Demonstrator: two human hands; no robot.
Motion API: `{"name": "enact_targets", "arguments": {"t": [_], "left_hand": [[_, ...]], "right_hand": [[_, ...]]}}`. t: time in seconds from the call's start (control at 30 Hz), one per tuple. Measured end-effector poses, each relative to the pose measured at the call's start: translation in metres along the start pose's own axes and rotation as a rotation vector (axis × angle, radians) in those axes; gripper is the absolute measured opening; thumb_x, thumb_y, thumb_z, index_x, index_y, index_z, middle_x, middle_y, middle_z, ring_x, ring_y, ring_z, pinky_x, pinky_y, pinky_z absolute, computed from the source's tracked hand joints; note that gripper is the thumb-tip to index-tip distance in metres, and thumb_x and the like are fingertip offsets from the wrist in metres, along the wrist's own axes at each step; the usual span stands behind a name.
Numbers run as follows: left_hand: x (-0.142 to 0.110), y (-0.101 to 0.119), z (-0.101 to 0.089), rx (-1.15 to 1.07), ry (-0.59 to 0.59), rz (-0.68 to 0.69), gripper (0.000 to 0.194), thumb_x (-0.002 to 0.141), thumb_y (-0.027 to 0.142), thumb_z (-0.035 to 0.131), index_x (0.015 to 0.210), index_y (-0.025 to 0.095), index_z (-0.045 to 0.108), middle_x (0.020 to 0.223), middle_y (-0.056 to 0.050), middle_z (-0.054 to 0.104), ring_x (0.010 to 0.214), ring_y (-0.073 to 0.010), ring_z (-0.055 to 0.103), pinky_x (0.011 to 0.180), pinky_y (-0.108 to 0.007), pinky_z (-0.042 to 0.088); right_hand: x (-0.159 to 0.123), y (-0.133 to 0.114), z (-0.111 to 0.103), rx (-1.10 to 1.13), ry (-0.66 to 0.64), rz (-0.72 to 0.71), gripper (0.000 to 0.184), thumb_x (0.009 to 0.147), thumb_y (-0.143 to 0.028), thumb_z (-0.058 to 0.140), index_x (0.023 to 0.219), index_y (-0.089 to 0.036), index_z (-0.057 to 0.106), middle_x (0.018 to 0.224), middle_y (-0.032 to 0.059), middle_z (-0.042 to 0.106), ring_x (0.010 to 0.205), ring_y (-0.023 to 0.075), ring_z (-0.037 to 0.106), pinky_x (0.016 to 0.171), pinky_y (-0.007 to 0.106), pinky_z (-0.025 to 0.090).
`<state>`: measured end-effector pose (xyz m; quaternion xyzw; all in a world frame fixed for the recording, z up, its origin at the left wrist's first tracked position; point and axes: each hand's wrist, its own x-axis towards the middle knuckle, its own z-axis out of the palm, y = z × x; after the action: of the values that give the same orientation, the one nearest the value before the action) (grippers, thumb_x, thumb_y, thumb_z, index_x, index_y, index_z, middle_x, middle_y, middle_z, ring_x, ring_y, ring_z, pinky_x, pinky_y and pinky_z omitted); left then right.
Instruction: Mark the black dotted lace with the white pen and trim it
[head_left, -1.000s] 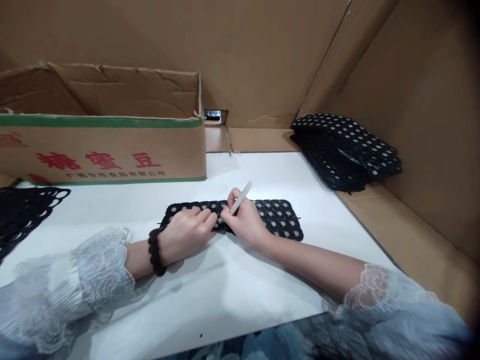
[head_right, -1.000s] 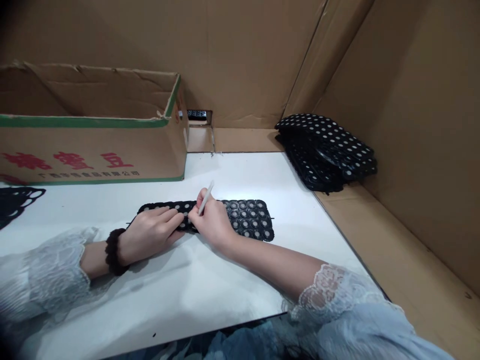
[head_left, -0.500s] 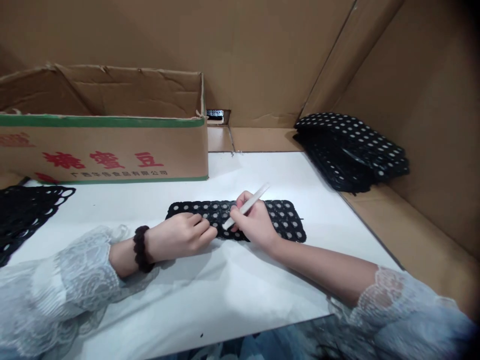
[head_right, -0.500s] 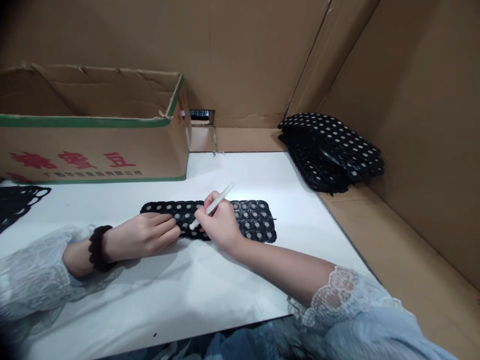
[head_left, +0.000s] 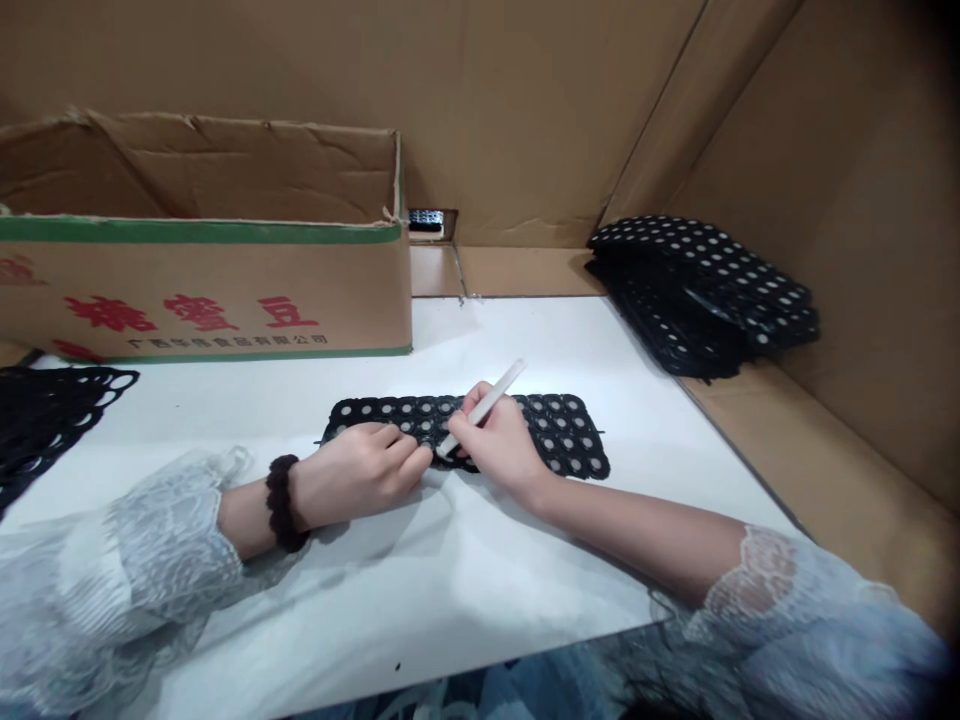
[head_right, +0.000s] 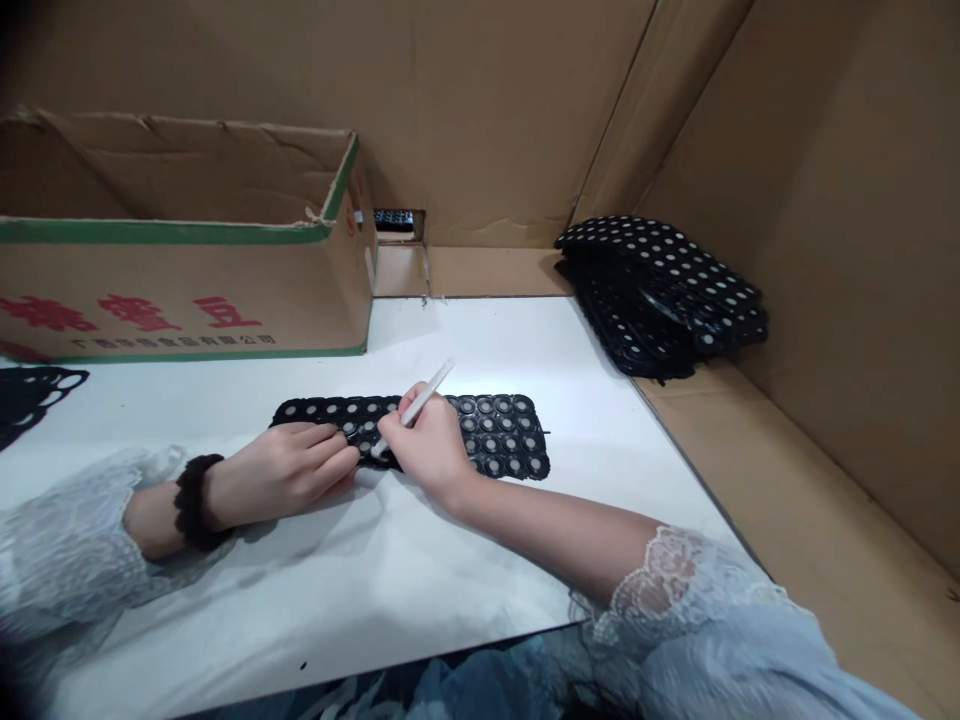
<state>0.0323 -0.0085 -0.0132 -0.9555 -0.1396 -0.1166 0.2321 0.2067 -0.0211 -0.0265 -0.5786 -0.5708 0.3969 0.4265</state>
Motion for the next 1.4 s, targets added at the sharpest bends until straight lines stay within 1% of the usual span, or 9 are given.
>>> {"name": "enact_targets", "arguments": {"t": [0.27,0.5,0.6,0.7,0.8,0.97,1.13,1.27,1.4], "left_hand": [[-0.001,0.005,-0.001,0.002,-0.027,-0.047,0.018,0.080,0.019,0.043,0.062,0.017,0.043,0.055,0.000,0.046,0.051,-0.0134,0.044,0.049,-0.027,0.033],[0.004,0.011,-0.003,-0.002,-0.011,-0.260,0.018,0.076,0.013,0.041,0.058,0.018,0.041,0.049,0.002,0.042,0.045,-0.0123,0.041,0.045,-0.027,0.030],[0.002,0.003,-0.005,-0.046,-0.036,-0.184,0.019,0.079,0.015,0.040,0.060,0.017,0.041,0.051,0.002,0.044,0.046,-0.0119,0.042,0.046,-0.026,0.032],[0.000,-0.004,-0.007,-0.078,-0.077,-0.084,0.023,0.084,0.024,0.039,0.063,0.017,0.042,0.054,0.001,0.047,0.048,-0.0122,0.044,0.047,-0.026,0.033],[0.002,-0.004,-0.008,-0.038,-0.091,-0.038,0.027,0.086,0.033,0.037,0.065,0.017,0.043,0.054,0.001,0.047,0.048,-0.0130,0.045,0.046,-0.027,0.031],[0.012,0.007,-0.011,0.058,-0.150,0.023,0.013,0.083,0.019,0.040,0.072,0.016,0.045,0.059,-0.001,0.051,0.051,-0.0138,0.047,0.048,-0.028,0.032],[0.022,0.012,-0.013,0.026,-0.217,0.000,0.015,0.078,0.008,0.039,0.067,0.016,0.044,0.057,-0.002,0.050,0.049,-0.0144,0.046,0.047,-0.030,0.030],[0.024,0.012,-0.012,0.009,-0.203,0.006,0.015,0.079,0.007,0.039,0.068,0.015,0.046,0.057,-0.002,0.050,0.049,-0.0145,0.046,0.047,-0.030,0.030],[0.022,0.012,-0.008,0.031,-0.155,0.009,0.016,0.081,0.013,0.039,0.067,0.016,0.046,0.057,-0.001,0.050,0.049,-0.0141,0.045,0.047,-0.030,0.031]], "right_hand": [[-0.003,-0.008,-0.003,-0.150,-0.022,-0.133,0.014,0.066,-0.018,0.046,0.062,-0.020,0.032,0.052,-0.0061,0.038,0.047,0.0075,0.037,0.047,0.021,0.030],[-0.005,-0.006,-0.002,-0.195,-0.059,-0.212,0.015,0.067,-0.017,0.047,0.064,-0.020,0.033,0.052,-0.0066,0.039,0.047,0.0069,0.037,0.047,0.021,0.030],[0.000,-0.006,-0.009,-0.014,-0.045,-0.110,0.015,0.070,-0.021,0.047,0.064,-0.020,0.033,0.050,-0.0067,0.040,0.045,0.0076,0.044,0.045,0.020,0.033],[0.006,-0.008,-0.020,0.166,0.015,0.049,0.015,0.072,-0.026,0.046,0.068,-0.021,0.033,0.048,-0.0074,0.041,0.041,0.0093,0.049,0.040,0.019,0.037],[0.006,-0.005,-0.028,0.174,-0.053,0.128,0.016,0.070,-0.025,0.049,0.067,-0.021,0.034,0.045,-0.0083,0.039,0.037,0.0089,0.047,0.037,0.020,0.039],[0.001,0.005,-0.027,0.001,-0.042,-0.014,0.014,0.071,-0.025,0.048,0.066,-0.020,0.037,0.051,-0.0052,0.045,0.043,0.0097,0.051,0.040,0.019,0.036],[-0.002,0.005,-0.025,-0.117,-0.007,-0.090,0.013,0.068,-0.020,0.048,0.064,-0.020,0.036,0.050,-0.0057,0.042,0.046,0.0081,0.044,0.043,0.020,0.032],[-0.004,0.000,-0.024,-0.149,0.025,-0.122,0.016,0.066,-0.017,0.048,0.061,-0.020,0.033,0.049,-0.0066,0.038,0.045,0.0073,0.038,0.044,0.020,0.030],[-0.004,0.000,-0.021,-0.138,0.040,-0.099,0.015,0.065,-0.018,0.047,0.061,-0.020,0.033,0.049,-0.0062,0.038,0.045,0.0076,0.038,0.045,0.021,0.030]]}}
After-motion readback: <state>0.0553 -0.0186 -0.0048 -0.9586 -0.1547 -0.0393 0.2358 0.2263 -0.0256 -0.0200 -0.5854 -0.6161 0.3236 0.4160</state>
